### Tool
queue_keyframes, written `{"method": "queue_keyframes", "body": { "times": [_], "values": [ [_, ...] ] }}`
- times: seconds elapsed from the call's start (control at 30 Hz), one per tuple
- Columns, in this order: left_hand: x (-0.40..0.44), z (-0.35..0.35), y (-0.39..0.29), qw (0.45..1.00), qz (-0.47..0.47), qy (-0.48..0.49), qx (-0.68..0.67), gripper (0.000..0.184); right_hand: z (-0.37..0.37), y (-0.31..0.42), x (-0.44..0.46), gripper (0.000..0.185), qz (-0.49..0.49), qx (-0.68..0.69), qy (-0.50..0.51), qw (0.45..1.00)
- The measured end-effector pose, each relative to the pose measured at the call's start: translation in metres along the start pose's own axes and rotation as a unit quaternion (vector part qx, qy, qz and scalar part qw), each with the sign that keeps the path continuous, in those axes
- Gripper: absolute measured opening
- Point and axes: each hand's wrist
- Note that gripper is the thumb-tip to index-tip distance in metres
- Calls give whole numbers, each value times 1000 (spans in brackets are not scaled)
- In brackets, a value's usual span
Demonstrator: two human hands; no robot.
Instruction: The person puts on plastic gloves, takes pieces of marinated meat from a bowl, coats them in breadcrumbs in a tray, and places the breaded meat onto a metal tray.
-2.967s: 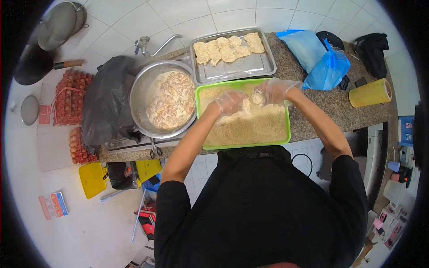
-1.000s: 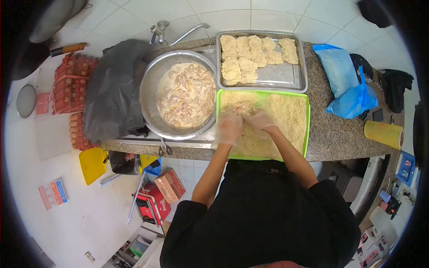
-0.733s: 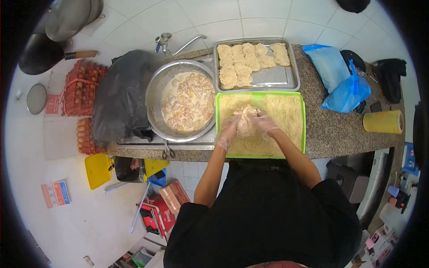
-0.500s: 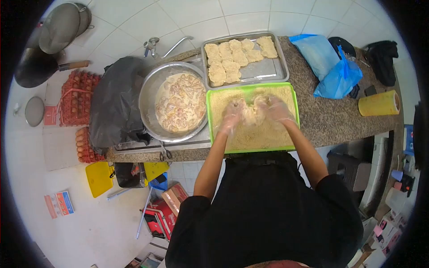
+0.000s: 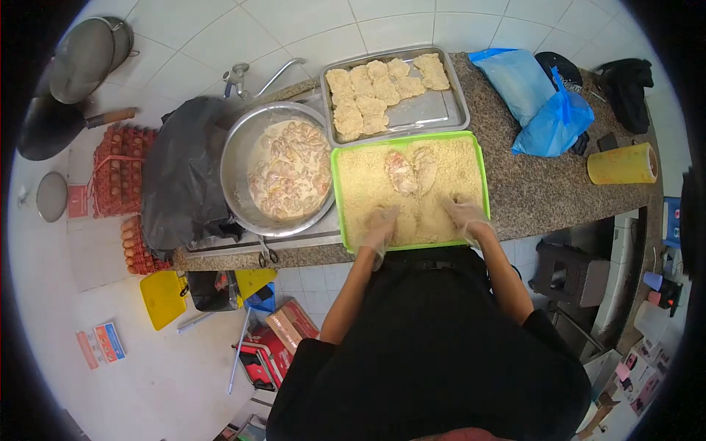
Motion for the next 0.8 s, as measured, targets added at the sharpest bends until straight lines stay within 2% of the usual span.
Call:
{"method": "queue_keyframes", "body": {
  "times": [0.03, 0.1, 0.13, 0.2, 0.23, 0.3, 0.33, 0.37, 0.4, 0.43, 0.5, 0.6, 0.63, 0.73, 0.8],
  "values": [
    [9, -6, 1, 997, 16, 37, -67, 60, 3, 4, 2, 72, -22, 37, 37, 998],
    [26, -18, 4, 969, 23, 112, -217, 60, -15, -12, 25, 66, -4, 274, 66, 960],
    [28, -23, 0, 942, 20, 154, -299, 60, -17, -9, 27, 64, 5, 387, 78, 919],
    [30, -31, -10, 840, -39, 240, -486, 59, -2, 16, 22, 60, -23, 548, 83, 832],
    [23, -25, -22, 844, -53, 225, -484, 59, 12, 36, 10, 59, -38, 621, 85, 778],
    [10, -6, -51, 852, -83, 192, -480, 58, 42, 63, -10, 59, 4, 470, 10, 882],
    [21, 0, -55, 927, -125, 115, -335, 57, 51, 71, -12, 59, 26, 386, -27, 922],
    [34, 6, -59, 970, -162, 34, -179, 57, 48, 67, 3, 58, 91, 258, -86, 958],
    [45, 7, -58, 980, -194, -48, -17, 57, 38, 58, 26, 58, 153, 124, -143, 970],
    [56, 0, -51, 957, -256, -119, 64, 57, 25, 50, 48, 57, 210, -14, -196, 958],
    [78, -26, -36, 867, -366, -257, 222, 56, -14, 49, 94, 55, 293, -98, -279, 909],
    [85, -54, -25, 780, -362, -330, 390, 55, -39, 60, 88, 52, 362, -199, -369, 832],
    [78, -51, -22, 794, -374, -296, 376, 55, -46, 59, 77, 51, 377, -229, -394, 806],
    [57, -31, -18, 834, -403, -215, 309, 56, -37, 41, 52, 56, 422, -180, -294, 838],
    [45, -11, -14, 863, -410, -178, 234, 57, -14, 41, 44, 56, 389, -121, -255, 877]
  ]
}}
Point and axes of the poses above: each hand's wrist, its own x-axis towards the middle knuckle, its own z-axis out of the back of the hand, y = z × x, and after that the axes turned 3 degrees about z, right-handed
